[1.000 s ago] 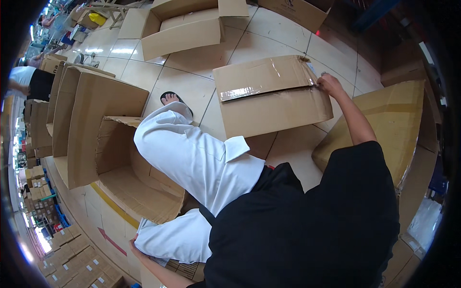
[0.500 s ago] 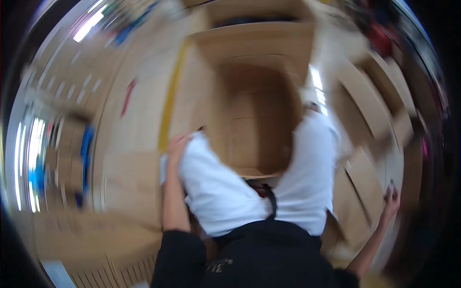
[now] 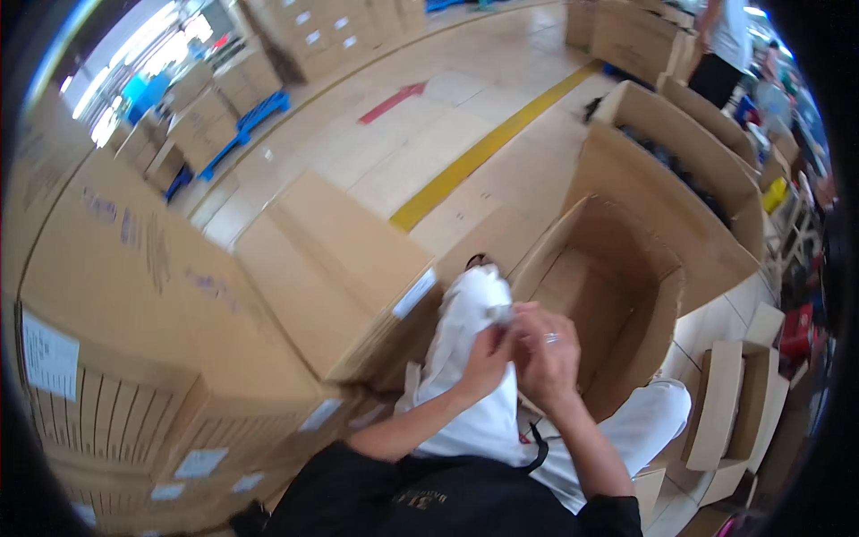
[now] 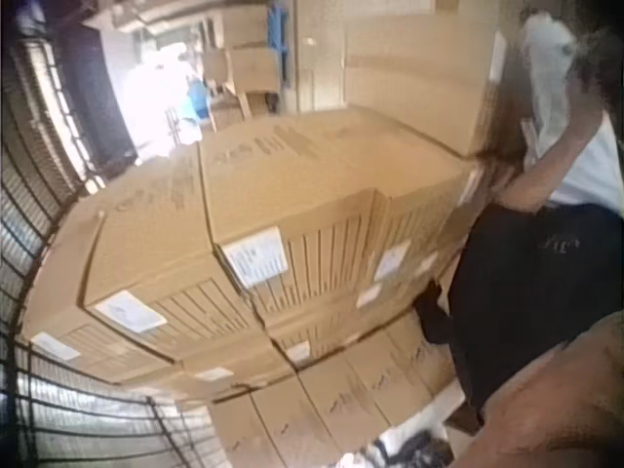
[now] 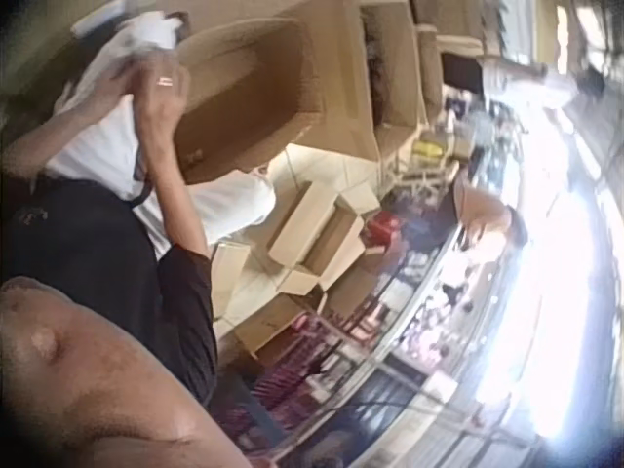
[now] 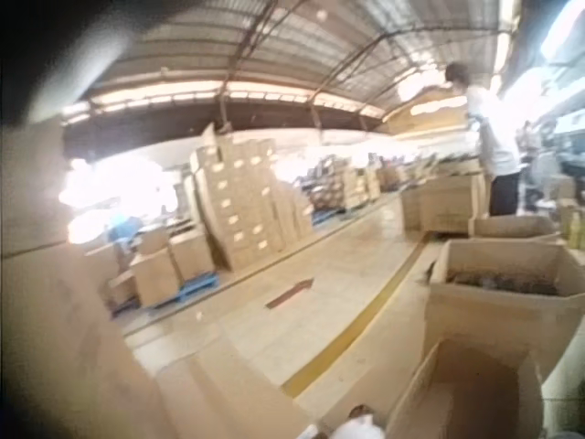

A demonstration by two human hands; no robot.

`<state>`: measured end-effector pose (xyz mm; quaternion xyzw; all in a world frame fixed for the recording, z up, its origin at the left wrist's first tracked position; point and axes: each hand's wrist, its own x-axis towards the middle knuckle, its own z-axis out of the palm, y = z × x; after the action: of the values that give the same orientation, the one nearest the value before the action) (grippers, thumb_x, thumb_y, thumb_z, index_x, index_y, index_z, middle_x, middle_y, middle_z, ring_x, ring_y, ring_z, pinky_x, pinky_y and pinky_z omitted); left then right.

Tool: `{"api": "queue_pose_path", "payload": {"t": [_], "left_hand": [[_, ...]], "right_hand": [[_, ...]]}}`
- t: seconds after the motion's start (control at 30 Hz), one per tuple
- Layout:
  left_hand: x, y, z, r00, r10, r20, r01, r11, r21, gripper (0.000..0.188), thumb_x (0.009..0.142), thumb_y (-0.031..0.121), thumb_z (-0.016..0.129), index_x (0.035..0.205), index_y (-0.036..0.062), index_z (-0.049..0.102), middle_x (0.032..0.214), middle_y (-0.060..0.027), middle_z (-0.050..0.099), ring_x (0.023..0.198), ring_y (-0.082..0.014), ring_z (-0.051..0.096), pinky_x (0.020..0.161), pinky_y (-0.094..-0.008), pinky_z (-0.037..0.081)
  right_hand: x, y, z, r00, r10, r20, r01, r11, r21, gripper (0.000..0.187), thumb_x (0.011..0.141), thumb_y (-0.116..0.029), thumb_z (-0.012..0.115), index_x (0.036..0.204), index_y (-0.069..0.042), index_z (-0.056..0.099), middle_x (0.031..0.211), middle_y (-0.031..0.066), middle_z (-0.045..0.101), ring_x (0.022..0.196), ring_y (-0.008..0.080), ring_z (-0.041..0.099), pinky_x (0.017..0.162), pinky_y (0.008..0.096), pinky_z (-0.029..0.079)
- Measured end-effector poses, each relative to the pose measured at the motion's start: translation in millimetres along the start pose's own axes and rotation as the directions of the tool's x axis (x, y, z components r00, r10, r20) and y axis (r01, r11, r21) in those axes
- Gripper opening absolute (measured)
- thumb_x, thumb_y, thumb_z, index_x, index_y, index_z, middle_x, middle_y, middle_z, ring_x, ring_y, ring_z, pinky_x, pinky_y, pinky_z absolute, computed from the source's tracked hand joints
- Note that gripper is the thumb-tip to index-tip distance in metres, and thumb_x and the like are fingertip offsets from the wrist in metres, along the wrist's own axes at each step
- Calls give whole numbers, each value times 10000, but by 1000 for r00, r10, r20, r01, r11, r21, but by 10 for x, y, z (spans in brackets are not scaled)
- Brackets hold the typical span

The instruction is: The person sits on the floor and unpacks footwear from a large cardboard box. They remove items wrapped in white plastic bags one by one, unwrap them to reveal black sandals, and place the sandals into a separate box on their lap.

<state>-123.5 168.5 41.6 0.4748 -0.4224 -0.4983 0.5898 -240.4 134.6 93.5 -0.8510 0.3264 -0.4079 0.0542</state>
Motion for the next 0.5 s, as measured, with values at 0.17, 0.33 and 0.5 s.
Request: {"api": "queue_pose_path", "payload": {"t": [0.17,0.33,0.5], "left_hand": [[237,429,-931,972,134,-193,-79,960,267,420,971,355,341,1088,-3,526,905,-133,645,809,-216,638,721,-344,510],[337,968,-2189,744,83,-663,663,-218,716,253,895,197,444,1024,7,551,931,-162,617,851,-292,605,770,-419,469],[308,454,-2687,588,273,-761,799,-342,494,354,878,167,457,1184,-12,458,1263,-145,461,1071,-297,520,837,-419,473]], "right_hand": [[-148,14,-405,987,146,60,-144,989,-33,439,708,-121,698,1103,-71,513,1187,149,528,1086,317,517,903,428,401],[-1966,710,-1451,626,579,-521,-733,666,-140,418,762,-47,615,1164,4,515,1148,147,538,1059,275,516,919,369,395],[-5025,422,-2051,-76,633,-771,-973,-215,-80,436,861,-175,533,1208,67,430,1194,216,500,1107,319,473,940,379,366]]}}
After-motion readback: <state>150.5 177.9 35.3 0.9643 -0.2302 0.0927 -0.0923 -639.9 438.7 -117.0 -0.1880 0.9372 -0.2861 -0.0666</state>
